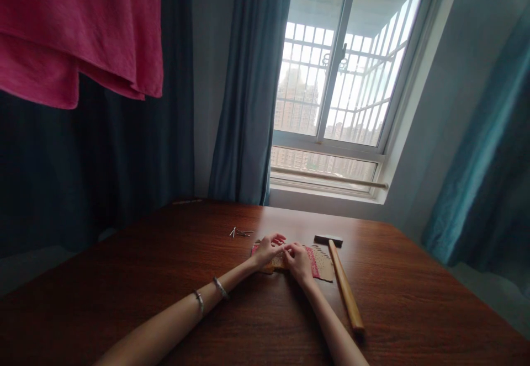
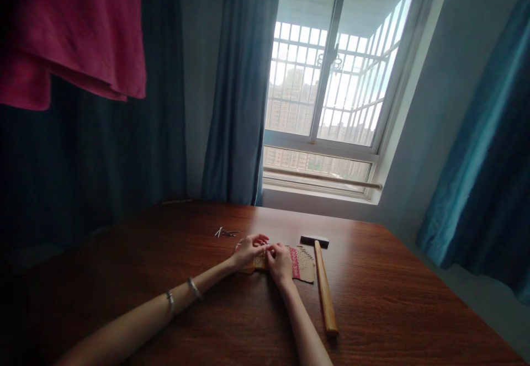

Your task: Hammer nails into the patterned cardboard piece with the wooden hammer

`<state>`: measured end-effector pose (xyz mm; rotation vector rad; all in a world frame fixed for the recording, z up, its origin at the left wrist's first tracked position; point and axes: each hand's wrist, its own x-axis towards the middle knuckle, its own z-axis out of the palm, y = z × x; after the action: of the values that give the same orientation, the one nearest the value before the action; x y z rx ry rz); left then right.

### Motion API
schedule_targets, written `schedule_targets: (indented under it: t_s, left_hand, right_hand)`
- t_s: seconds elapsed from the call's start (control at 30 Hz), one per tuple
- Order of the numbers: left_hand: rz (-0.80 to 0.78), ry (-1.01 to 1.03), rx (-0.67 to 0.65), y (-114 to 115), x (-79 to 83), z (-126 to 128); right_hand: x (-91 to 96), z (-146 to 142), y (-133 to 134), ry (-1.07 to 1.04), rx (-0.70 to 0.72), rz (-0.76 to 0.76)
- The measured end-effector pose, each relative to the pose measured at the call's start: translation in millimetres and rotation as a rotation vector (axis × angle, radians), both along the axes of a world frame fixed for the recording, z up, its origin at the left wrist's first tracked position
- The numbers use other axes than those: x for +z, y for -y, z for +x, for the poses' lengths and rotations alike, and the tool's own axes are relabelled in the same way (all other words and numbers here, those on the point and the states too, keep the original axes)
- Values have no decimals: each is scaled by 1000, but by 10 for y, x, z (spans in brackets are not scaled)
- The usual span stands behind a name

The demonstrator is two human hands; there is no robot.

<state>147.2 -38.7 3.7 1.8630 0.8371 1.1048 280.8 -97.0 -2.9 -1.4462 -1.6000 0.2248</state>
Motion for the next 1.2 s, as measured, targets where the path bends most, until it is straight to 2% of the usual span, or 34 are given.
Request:
schedule_targets:
  t_s: [0.27, 0.53, 0.7, 0.87, 0.97, 1.03, 1.2]
  left_hand:
    - [31, -66, 57, -64, -79, -13]
    - [34, -80, 36, -46, -72, -23]
    - [35, -98, 50, -38, -83, -17]
    - [5, -107, 57, -4, -52, -11]
    - [-20, -91, 61, -4, -57, -6]
    - [-23, -91, 65, -15, -74, -8]
    - [-11, -104, 57, -33, -94, -26]
  right_hand:
    - [-13, -15, 17, 7, -8, 6]
    - [-11, -17, 34, 22, 10, 10]
    - [61, 4, 48, 77, 32, -34]
    - [262, 394, 224, 171, -120, -112]
    - [334, 734, 427, 437, -383, -260]
    - [334, 904, 574, 574, -488, -352]
    - [253, 1012, 807, 661, -522, -534]
